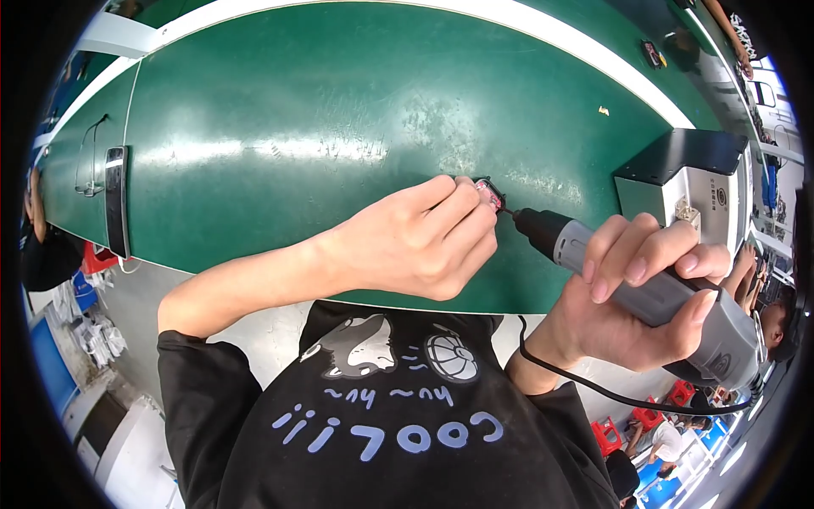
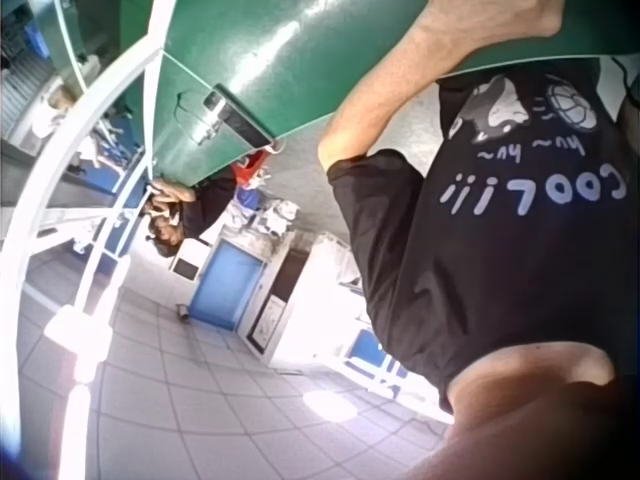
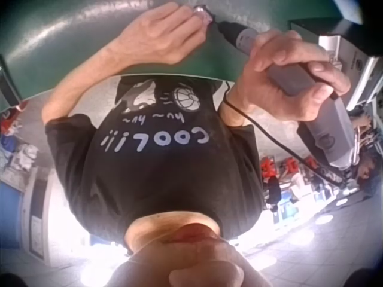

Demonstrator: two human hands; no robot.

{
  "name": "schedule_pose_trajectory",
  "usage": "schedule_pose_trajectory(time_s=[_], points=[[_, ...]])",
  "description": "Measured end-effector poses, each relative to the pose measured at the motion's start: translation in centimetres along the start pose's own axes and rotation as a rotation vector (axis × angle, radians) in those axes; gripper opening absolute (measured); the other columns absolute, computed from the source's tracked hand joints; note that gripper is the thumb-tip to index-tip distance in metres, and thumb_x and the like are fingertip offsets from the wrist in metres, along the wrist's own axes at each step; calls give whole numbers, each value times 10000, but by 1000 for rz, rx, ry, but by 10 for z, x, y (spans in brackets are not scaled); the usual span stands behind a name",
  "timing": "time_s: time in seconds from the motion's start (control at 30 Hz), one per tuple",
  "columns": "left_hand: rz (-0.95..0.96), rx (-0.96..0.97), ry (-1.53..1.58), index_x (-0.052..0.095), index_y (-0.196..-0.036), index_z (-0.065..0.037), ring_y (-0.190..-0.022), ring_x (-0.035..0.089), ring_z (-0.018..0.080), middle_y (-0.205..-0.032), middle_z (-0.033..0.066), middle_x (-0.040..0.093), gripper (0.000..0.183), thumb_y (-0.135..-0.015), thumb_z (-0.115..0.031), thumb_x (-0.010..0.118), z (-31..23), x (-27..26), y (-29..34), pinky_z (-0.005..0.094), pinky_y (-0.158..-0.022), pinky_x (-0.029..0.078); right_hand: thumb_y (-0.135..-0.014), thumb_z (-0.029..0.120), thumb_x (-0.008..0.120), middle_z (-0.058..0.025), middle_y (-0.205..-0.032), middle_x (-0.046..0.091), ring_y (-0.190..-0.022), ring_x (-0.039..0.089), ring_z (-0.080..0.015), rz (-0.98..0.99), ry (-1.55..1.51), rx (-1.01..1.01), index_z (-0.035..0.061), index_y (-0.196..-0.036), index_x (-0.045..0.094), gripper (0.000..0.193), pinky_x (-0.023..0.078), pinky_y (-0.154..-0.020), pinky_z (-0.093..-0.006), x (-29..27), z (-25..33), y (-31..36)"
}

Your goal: Assembling small electronic components using an electric screwdriver on a factory workbench.

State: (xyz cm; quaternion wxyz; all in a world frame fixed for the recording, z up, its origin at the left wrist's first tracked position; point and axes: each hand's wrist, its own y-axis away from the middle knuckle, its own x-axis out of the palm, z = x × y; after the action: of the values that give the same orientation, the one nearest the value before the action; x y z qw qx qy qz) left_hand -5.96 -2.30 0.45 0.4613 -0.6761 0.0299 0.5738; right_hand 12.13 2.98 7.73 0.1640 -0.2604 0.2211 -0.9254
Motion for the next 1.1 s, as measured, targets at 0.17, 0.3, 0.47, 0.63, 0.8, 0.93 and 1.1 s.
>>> schedule_pose_trajectory(time_s=[0.17, 0.3, 0.47, 0.63, 0.8, 0.93, 1.1], points=[[7, -7, 2, 651, -789, 30, -720, 629, 193, -748, 75, 597, 95, -725, -26, 692, 0, -1, 0, 250, -573, 454, -1001, 319, 466, -153, -721, 507, -438, 431, -185, -8, 0, 9, 41, -1025, 401, 286, 410, -410, -320, 1, -1, -1], [3, -12, 10, 647, -800, 34, -728, 623, 203, -758, 86, 598, 122, -708, -39, 682, -2, 0, -1, 257, -574, 442, -1010, 312, 447, -131, -684, 495, -432, 428, -175, -35, -3, 28, 52, -998, 404, 264, 405, -406, -312, 1, -6, -3], [51, -23, 51, 628, -770, 29, -726, 608, 210, -752, 85, 578, 135, -664, -42, 669, 0, -6, -4, 261, -567, 430, -1003, 280, 446, -106, -606, 456, -396, 397, -166, -34, -30, 98, 64, -954, 388, 229, 381, -375, -311, 2, -12, -11], [106, -34, 80, 610, -757, 16, -761, 605, 214, -771, 72, 558, 140, -657, -60, 671, 0, -9, -7, 270, -576, 450, -987, 196, 460, -110, -589, 451, -392, 390, -167, -18, -25, 123, 64, -928, 344, 185, 377, -369, -307, 8, -11, -15], [219, -61, 231, 629, -864, 1, -792, 592, 181, -858, 57, 577, 183, -692, -53, 664, 7, -13, -16, 289, -628, 525, -1008, 253, 354, -91, -639, 447, -385, 331, -127, -59, 41, 63, 58, -939, 418, 216, 332, -353, -280, 7, -11, -16], [178, -57, 243, 663, -974, -11, -754, 573, 170, -870, 41, 592, 255, -721, -45, 681, 16, -16, -6, 280, -602, 522, -969, 270, 412, -85, -695, 498, -418, 355, -122, -95, 93, -72, 47, -941, 501, 242, 315, -391, -271, -27, 27, -43], [113, -20, 220, 679, -975, -20, -735, 583, 172, -888, 47, 613, 254, -724, -56, 694, 14, -13, -8, 283, -595, 518, -951, 230, 451, -129, -741, 536, -473, 419, -132, -142, 304, -191, 12, -877, 564, 256, 350, -473, -268, -83, 132, -69]])
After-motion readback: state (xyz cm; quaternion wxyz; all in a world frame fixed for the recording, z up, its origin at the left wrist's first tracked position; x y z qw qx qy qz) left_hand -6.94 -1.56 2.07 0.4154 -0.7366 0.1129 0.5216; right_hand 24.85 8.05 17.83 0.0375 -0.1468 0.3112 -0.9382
